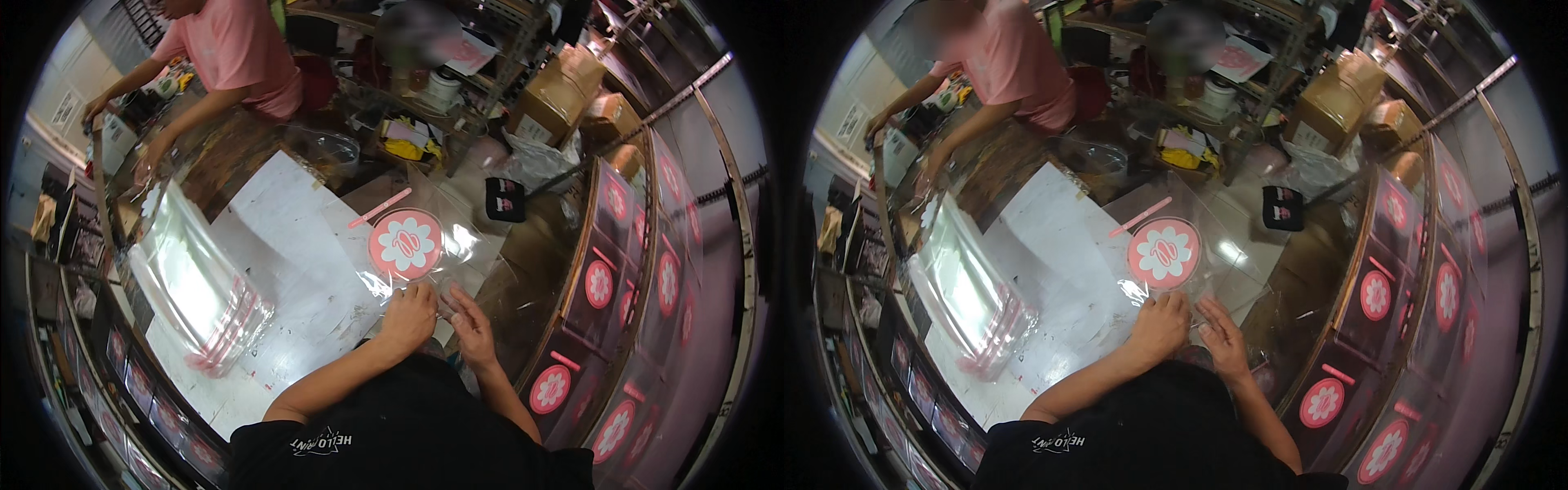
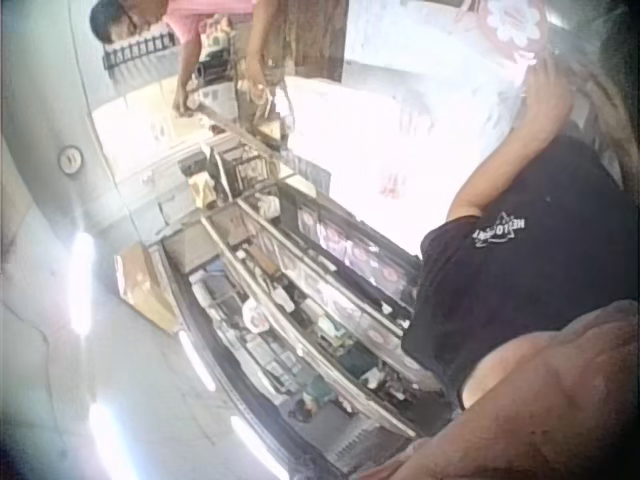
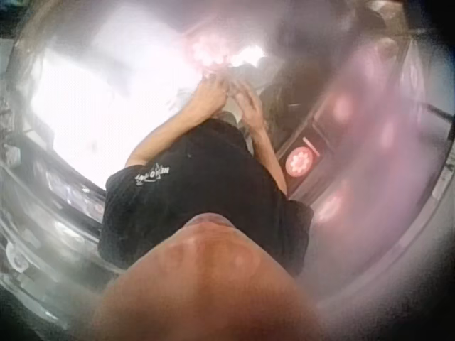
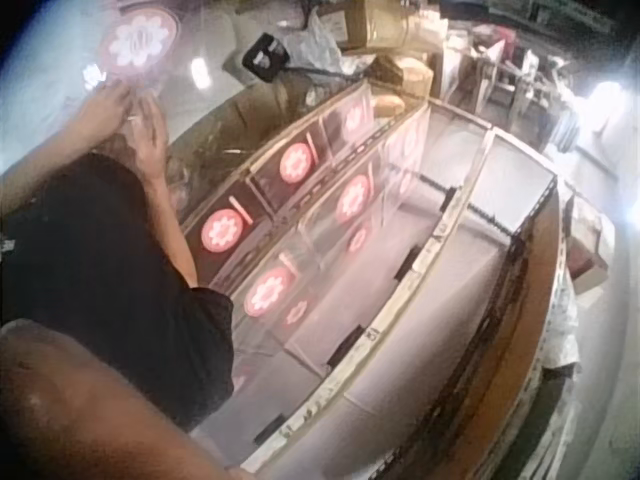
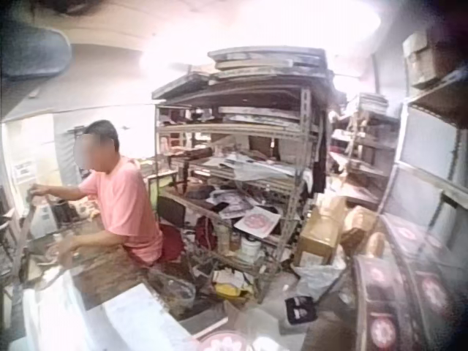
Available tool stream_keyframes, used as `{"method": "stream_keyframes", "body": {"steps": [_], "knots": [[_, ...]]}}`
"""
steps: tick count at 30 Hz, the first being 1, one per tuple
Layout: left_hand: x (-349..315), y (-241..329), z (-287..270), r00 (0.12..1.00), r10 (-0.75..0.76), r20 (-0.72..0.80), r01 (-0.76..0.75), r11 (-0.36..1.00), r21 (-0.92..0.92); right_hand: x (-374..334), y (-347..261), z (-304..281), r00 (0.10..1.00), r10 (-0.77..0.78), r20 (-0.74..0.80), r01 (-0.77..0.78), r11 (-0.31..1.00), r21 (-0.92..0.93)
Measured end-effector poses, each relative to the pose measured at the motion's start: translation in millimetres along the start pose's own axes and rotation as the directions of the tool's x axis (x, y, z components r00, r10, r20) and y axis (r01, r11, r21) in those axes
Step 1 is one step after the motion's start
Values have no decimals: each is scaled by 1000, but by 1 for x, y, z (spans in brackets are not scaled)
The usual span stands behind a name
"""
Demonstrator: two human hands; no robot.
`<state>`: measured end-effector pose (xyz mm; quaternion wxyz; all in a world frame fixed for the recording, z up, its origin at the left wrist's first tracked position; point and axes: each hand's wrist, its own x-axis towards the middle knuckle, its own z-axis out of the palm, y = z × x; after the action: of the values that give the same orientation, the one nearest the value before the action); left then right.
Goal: The person repeatedly picks up clear plastic sheets with pink flower designs from a table and places them into a multi-tiered display rack. Another person in a pink shirt works at a nearby table with similar materials.
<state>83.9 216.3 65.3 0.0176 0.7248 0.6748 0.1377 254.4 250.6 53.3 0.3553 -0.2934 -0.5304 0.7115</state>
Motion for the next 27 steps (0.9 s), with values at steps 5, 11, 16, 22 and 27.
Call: {"method": "stream_keyframes", "body": {"steps": [5,11,16,22,27], "knots": [[13,22,5,990,78,121,-63,991,-122,-5,-7,-17,982,-5,-187,-17,993,-115],[28,28,-9,955,295,-22,-270,839,-472,-1,-26,-81,878,-18,-479,-138,948,-288],[32,-2,-10,992,124,-13,-111,827,-552,0,-33,-178,846,-69,-528,-222,856,-466],[33,-69,20,985,-171,-11,155,916,-369,32,-32,-272,798,10,-602,-246,919,-310],[15,-88,49,943,-331,29,327,908,-263,64,-66,-342,814,66,-577,-255,933,-253]]}}
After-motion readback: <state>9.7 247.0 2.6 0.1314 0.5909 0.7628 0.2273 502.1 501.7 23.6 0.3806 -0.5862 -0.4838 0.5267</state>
